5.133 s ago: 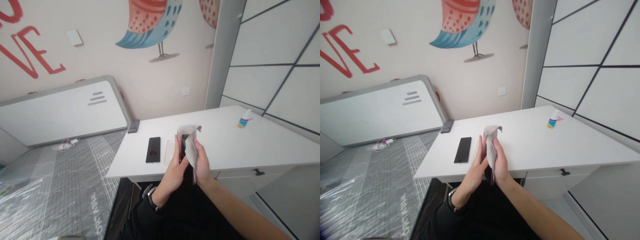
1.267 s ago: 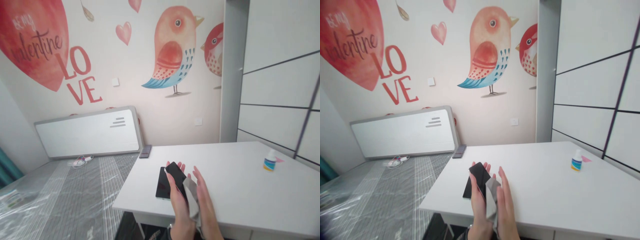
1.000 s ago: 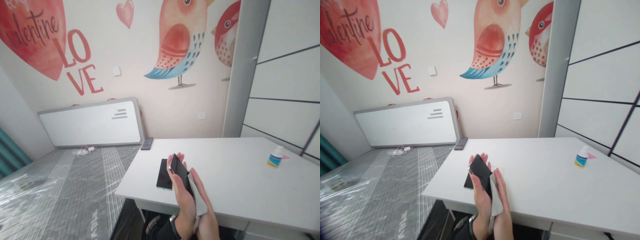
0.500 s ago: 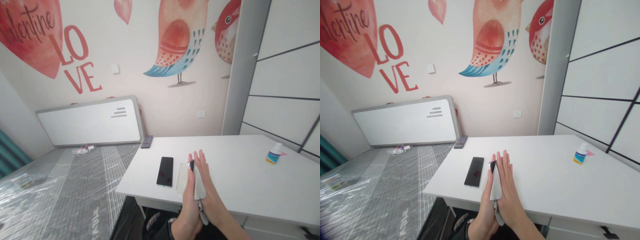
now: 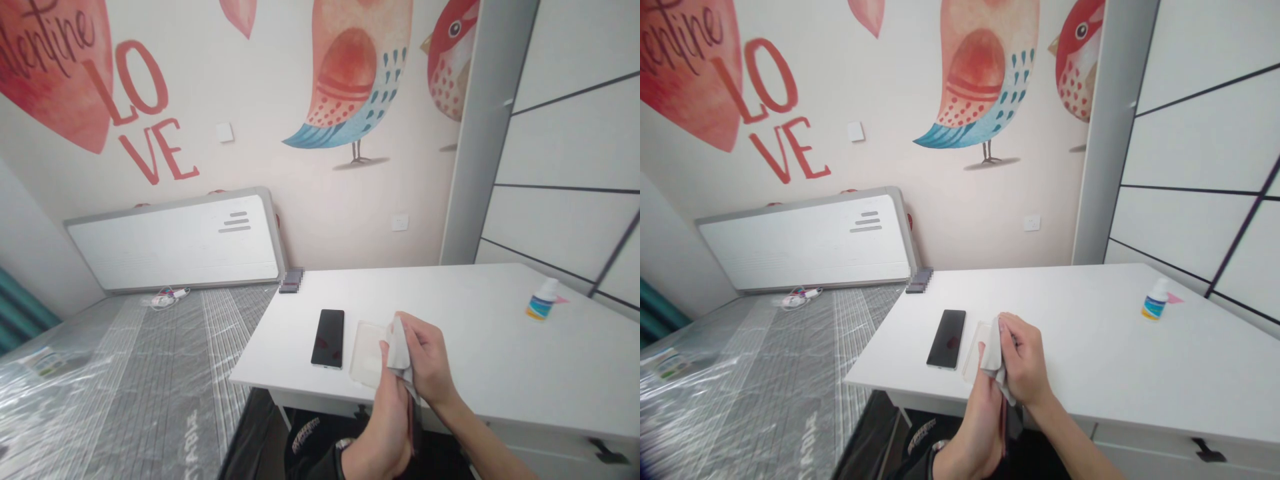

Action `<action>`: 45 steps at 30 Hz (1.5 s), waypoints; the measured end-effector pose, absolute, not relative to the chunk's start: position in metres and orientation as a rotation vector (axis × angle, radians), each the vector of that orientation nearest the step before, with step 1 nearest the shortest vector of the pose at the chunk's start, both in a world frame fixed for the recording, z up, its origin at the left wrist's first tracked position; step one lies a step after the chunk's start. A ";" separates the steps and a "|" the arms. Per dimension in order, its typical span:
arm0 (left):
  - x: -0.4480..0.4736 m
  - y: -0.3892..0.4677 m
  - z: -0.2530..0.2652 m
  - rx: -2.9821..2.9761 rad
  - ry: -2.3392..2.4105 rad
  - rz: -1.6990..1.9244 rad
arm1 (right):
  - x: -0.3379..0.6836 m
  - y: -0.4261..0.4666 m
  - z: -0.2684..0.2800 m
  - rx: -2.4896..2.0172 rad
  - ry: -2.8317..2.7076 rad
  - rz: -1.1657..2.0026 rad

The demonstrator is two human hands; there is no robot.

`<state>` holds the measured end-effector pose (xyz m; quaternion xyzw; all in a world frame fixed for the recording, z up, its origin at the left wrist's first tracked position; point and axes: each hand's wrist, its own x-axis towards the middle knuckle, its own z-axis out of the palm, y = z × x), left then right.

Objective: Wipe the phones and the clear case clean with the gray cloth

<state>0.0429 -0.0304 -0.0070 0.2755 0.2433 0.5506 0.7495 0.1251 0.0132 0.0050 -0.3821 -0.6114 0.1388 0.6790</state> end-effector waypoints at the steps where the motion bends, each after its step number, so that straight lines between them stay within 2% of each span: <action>1: 0.039 -0.030 -0.002 0.720 0.517 1.192 | 0.127 0.014 0.004 -0.846 -1.295 0.338; 7: 0.013 -0.033 0.014 1.438 0.629 1.035 | 0.143 0.014 0.011 -0.708 -0.969 0.318; 10: 0.005 -0.031 0.017 1.529 0.718 1.070 | 0.150 0.013 0.018 -0.741 -1.042 0.305; 15: -0.013 -0.021 0.027 1.774 0.871 0.939 | 0.167 0.014 0.032 -0.916 -1.475 0.560; 20: -0.017 -0.013 0.015 1.588 0.764 0.815 | 0.163 0.014 0.031 -0.945 -1.231 0.685; 25: -0.005 -0.006 0.007 1.554 0.927 1.066 | 0.129 0.015 0.001 -0.792 -0.854 1.005; 32: -0.005 0.008 -0.008 1.768 1.124 1.598 | 0.093 0.002 -0.030 -0.722 -0.758 1.189; 36: -0.013 0.015 -0.014 1.809 1.036 1.615 | 0.104 -0.003 -0.027 -0.783 -0.876 1.278; 41: -0.017 0.019 -0.011 1.868 0.897 1.408 | 0.132 0.006 -0.017 -0.961 -1.099 1.152; 45: -0.011 0.019 -0.014 1.873 0.863 1.369 | 0.138 0.015 -0.017 -0.895 -1.031 1.219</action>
